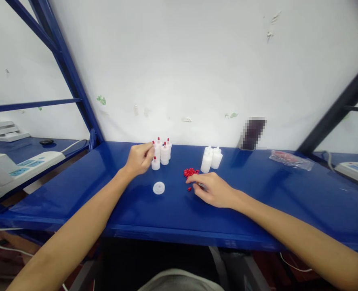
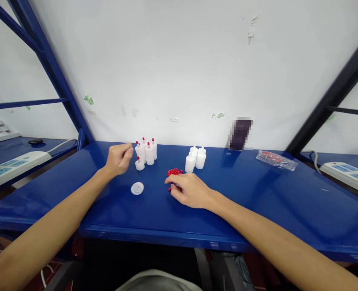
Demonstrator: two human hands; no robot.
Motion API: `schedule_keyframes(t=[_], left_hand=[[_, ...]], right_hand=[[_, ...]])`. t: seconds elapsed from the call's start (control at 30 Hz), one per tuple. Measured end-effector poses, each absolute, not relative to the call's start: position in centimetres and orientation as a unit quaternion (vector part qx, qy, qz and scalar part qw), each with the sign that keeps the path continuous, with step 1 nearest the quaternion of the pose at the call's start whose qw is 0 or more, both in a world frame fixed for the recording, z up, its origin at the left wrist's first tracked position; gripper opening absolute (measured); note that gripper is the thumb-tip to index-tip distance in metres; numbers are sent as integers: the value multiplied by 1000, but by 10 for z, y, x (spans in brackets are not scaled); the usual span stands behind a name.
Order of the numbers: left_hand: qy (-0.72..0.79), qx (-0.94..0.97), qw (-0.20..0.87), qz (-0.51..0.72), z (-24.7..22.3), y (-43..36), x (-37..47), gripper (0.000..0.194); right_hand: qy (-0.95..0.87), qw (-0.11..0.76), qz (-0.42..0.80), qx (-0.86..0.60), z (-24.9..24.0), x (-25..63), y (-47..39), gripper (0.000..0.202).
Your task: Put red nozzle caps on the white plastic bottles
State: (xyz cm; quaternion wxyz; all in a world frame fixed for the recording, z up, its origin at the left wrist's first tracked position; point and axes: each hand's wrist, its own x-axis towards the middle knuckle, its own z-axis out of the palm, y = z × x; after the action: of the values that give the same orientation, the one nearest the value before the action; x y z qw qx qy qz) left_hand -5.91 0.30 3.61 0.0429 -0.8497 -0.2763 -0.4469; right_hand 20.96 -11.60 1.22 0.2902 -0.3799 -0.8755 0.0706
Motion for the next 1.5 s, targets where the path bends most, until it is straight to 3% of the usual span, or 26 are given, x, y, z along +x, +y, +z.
schedule_keyframes(t=[0.13,0.3,0.47,0.57,0.7,0.83,0.9,1.0,1.13,1.5], left_hand=[[-285,-863,56,-413,43,10,-69,35],[-333,-870,-16,-363,63,-5,-69,41],[-391,-913,-41,-109,67,-38,-92,36],[-375,-923,-55,-66,54,-51,-112,33],[-361,-912,-155,-118,51,-44,-123,31],[-345,-856,-217,-319,64,-9,-109,32],[-339,-817,-190,-427,64,12,-98,28],[-334,-756,-64,-559,51,31,-88,21],[-321,-771,19,-550,27,32,-88,17],[-340,-803,-101,-478,9,23,-80,25]], right_hand=[[-880,282,59,-377,10,208,-116,29],[-887,299,53,-347,11,207,-116,24],[-891,288,56,-346,12,210,-116,22],[-892,283,56,-348,13,209,-115,21],[-892,290,53,-343,14,209,-114,20],[-891,310,52,-327,12,209,-112,20],[-888,321,44,-325,12,210,-112,21],[-880,346,23,-324,12,210,-112,21],[-879,361,13,-311,13,211,-112,20],[-881,367,-6,-298,14,212,-112,19]])
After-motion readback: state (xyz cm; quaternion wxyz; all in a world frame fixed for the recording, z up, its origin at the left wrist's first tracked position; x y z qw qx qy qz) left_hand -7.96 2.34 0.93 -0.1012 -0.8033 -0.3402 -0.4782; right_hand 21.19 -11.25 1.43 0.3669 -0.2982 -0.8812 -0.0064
